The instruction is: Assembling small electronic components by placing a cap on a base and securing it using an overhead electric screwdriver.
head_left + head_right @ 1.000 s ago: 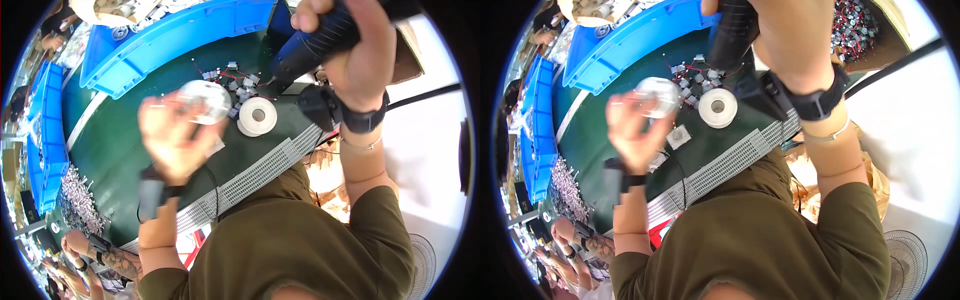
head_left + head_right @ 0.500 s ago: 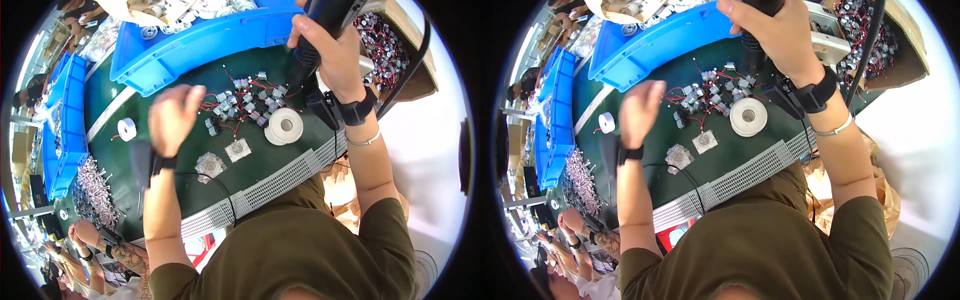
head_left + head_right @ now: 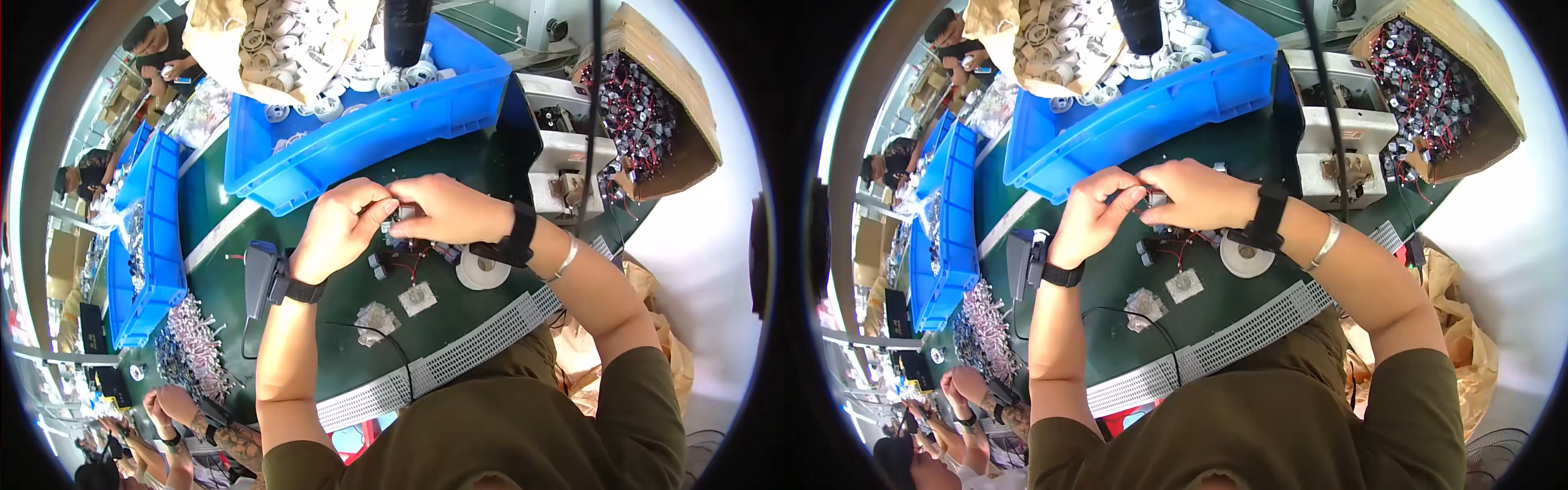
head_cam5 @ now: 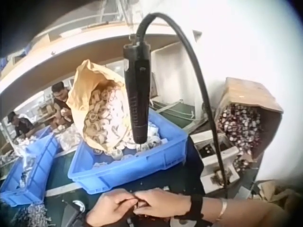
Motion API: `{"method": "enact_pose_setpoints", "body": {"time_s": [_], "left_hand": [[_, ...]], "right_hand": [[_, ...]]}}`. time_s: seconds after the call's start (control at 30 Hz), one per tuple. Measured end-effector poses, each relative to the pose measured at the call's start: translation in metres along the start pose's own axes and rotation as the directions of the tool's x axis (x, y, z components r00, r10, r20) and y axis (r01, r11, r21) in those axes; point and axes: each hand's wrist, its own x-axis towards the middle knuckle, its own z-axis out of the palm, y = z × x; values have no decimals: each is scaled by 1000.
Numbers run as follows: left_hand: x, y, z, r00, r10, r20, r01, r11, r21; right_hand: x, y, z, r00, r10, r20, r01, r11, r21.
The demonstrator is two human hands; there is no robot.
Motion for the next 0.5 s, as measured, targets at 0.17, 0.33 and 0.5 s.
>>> {"method": "enact_pose_setpoints", "body": {"time_s": [0.17,0.33,0.5], "left_hand": [[36,-7,-26,949,135,-284,-112,989,95],[144,-102,-110,862,128,-490,81,920,383],[219,-133,-80,935,82,-346,251,537,806]], "right_hand": [[-1,13,-20,958,-125,-258,142,989,48],[-6,1,-20,916,-246,-317,291,951,103],[-47,9,-28,982,22,-190,31,962,270]]}}
